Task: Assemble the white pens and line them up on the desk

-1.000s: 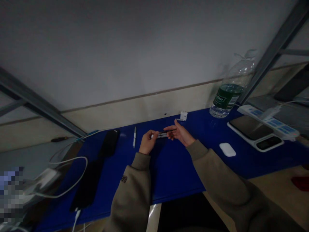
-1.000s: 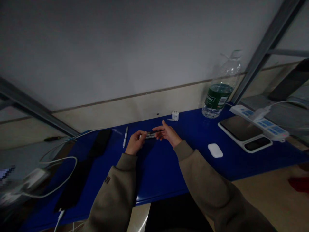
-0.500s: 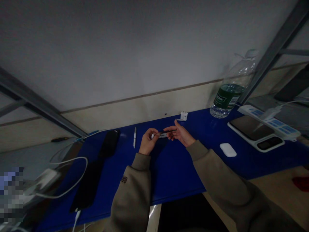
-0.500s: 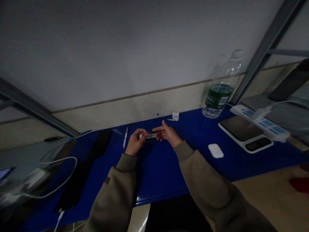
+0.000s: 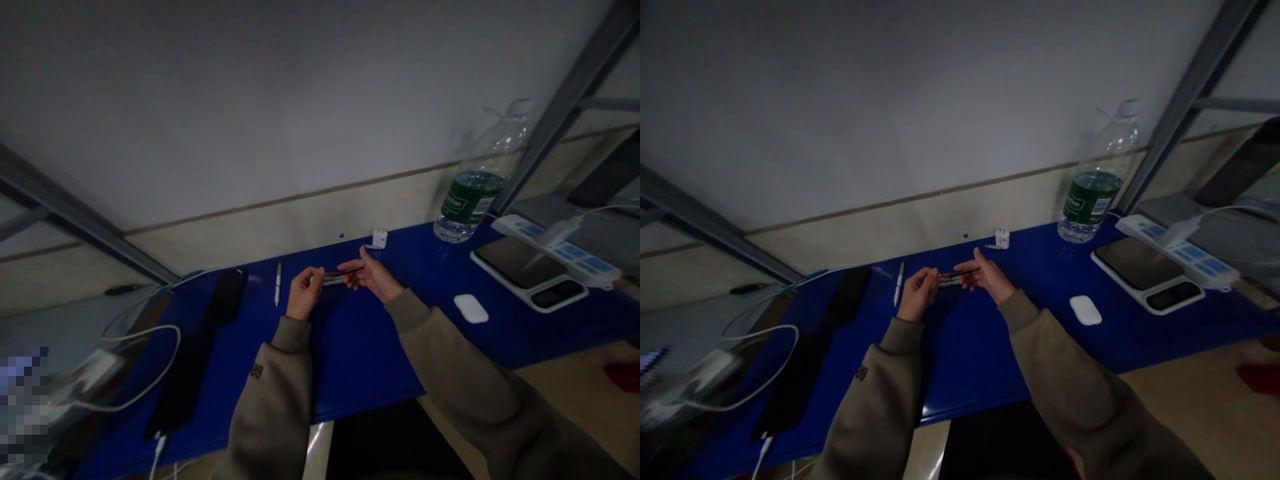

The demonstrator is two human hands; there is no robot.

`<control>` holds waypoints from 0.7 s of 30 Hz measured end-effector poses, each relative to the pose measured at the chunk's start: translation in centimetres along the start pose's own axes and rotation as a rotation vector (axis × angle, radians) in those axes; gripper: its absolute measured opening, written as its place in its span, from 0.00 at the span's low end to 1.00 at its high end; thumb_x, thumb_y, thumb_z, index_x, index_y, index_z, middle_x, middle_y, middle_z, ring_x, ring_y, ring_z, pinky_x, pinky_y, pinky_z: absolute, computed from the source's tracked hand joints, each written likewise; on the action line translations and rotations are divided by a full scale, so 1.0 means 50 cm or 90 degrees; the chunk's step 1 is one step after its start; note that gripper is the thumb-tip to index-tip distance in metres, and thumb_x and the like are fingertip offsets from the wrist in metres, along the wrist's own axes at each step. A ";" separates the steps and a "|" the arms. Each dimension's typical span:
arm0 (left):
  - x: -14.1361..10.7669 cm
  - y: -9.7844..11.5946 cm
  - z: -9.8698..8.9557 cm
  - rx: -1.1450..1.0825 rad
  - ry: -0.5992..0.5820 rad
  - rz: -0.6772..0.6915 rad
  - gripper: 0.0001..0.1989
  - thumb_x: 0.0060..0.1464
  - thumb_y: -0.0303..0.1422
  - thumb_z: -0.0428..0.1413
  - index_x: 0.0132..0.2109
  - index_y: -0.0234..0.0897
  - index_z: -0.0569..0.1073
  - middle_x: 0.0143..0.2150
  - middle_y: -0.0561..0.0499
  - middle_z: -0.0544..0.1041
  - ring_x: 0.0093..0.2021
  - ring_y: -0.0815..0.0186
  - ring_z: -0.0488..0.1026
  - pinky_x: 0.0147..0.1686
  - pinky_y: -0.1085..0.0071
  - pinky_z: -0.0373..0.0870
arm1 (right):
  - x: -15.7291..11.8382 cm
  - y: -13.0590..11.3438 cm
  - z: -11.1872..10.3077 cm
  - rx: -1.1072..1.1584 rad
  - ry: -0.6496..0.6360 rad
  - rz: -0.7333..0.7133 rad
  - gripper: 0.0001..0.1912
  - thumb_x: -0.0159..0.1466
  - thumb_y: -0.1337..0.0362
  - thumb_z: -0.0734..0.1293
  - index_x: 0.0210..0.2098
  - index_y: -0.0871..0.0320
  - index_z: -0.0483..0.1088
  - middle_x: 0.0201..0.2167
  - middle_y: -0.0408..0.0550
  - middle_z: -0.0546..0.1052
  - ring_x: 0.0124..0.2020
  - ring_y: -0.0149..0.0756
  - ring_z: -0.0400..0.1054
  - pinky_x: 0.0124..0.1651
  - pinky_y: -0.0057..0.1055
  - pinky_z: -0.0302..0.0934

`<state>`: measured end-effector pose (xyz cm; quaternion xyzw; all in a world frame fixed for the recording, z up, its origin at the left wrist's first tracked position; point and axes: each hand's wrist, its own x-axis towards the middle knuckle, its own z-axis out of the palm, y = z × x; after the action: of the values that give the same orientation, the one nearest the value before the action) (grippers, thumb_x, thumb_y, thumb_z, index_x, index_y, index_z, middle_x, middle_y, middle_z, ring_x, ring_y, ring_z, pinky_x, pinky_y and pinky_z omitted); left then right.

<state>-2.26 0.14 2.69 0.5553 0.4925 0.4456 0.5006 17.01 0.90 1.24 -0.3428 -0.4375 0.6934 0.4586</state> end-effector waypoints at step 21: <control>0.002 -0.007 -0.006 0.267 -0.041 0.096 0.23 0.59 0.49 0.44 0.26 0.35 0.66 0.18 0.56 0.61 0.18 0.74 0.57 0.20 0.77 0.53 | -0.001 0.006 0.010 -0.021 0.017 -0.024 0.29 0.61 0.42 0.58 0.37 0.62 0.76 0.22 0.48 0.72 0.23 0.31 0.63 0.27 0.30 0.55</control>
<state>-2.57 0.27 2.39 0.6962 0.5153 0.3514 0.3553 16.50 0.65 1.17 -0.3514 -0.4491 0.6728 0.4715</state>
